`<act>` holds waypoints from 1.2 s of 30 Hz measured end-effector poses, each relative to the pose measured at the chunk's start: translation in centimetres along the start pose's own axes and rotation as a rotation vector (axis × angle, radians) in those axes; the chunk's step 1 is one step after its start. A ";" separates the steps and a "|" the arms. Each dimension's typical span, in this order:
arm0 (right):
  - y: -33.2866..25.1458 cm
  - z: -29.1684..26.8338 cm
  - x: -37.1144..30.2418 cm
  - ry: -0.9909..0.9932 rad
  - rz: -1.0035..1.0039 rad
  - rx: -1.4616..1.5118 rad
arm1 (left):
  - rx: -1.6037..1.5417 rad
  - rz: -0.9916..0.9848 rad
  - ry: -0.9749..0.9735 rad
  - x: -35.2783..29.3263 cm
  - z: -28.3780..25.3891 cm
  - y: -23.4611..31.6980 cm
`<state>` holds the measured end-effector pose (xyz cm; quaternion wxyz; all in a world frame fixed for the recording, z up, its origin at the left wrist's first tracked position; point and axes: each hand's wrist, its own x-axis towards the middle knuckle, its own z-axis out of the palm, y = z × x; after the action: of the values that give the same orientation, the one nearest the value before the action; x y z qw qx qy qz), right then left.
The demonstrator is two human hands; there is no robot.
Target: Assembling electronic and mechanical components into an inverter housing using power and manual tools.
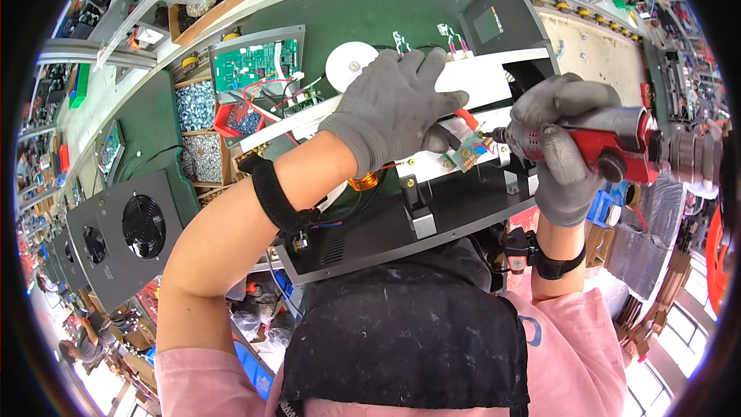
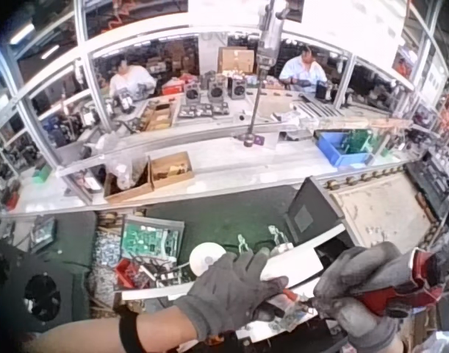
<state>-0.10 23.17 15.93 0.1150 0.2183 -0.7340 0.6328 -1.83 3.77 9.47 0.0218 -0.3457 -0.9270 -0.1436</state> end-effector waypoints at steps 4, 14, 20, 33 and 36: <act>-0.1 -0.7 0.5 -0.117 -0.005 0.228 | -0.024 0.018 -0.026 0.2 -0.6 -0.2; -4.0 -6.6 -1.8 0.467 -0.099 0.277 | -0.090 0.039 -0.046 0.6 -0.5 0.3; -5.6 -11.9 -5.5 0.306 -0.084 0.448 | -0.547 -0.136 0.261 -3.3 -3.0 -4.2; -9.9 1.5 -5.5 0.970 0.015 -0.127 | 0.067 -0.695 -0.267 -23.8 13.9 -23.5; -10.7 3.0 -5.3 1.022 -0.020 -0.141 | -0.082 -0.809 -0.311 -23.4 14.6 -24.2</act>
<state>9.84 19.99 22.50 0.4796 -0.1200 -0.6227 0.6065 1.22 -24.40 -13.81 -0.1900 0.0274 -0.9736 -0.1235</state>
